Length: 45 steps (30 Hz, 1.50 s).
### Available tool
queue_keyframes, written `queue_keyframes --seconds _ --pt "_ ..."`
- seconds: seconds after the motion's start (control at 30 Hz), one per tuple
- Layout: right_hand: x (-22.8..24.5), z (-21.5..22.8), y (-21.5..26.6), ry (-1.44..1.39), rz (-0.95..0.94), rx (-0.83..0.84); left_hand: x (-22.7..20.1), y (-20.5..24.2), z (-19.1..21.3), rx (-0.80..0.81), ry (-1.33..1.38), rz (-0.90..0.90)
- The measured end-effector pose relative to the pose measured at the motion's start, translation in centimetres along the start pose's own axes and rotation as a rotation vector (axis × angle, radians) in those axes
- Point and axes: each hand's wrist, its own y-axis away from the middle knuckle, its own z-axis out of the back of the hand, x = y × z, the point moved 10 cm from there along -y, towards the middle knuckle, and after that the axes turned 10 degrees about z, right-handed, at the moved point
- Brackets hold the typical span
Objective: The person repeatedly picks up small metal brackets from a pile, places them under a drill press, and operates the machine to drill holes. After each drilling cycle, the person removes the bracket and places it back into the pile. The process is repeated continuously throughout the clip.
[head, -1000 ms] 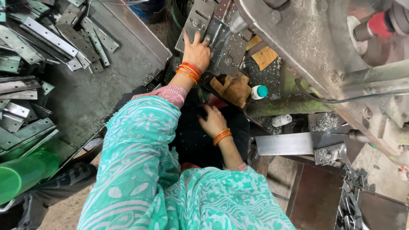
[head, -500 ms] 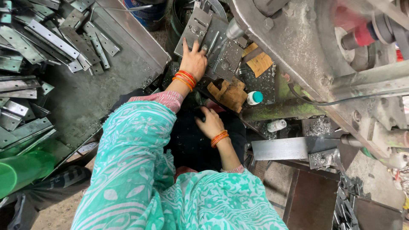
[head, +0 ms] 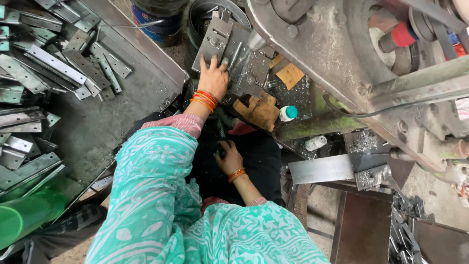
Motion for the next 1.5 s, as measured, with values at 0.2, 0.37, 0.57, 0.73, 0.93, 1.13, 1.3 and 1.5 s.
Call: queue_keyframes --seconds 0.2,0.37,0.57,0.73,0.93,1.13,1.3,1.5 --pt "2.0 3.8 -2.7 0.080 0.085 0.129 0.3 -1.0 -1.0 -0.006 0.023 0.040" --pt "1.8 6.8 -5.8 0.122 0.112 0.172 0.0 -3.6 -2.2 -0.029 0.051 0.052" --pt "2.0 3.0 -1.6 0.096 0.059 0.027 -0.7 -4.6 -2.3 0.002 0.107 0.048" --pt "1.6 1.6 -0.2 -0.026 0.047 -0.033 -0.9 -3.5 -2.8 0.021 0.064 0.038" --pt "2.9 4.4 -2.3 0.021 0.020 0.115 -0.7 -2.0 -1.2 -0.099 0.040 0.045" --pt "3.9 7.9 -5.1 0.139 0.222 0.082 -0.3 -4.8 -1.9 0.048 0.013 0.100" --pt "2.8 3.7 -1.3 0.019 0.110 -0.025 0.1 -5.5 -2.1 0.041 0.044 0.117" --pt "0.5 0.2 0.5 0.027 0.087 -0.065 -0.6 -5.3 -2.6 0.009 0.058 0.081"
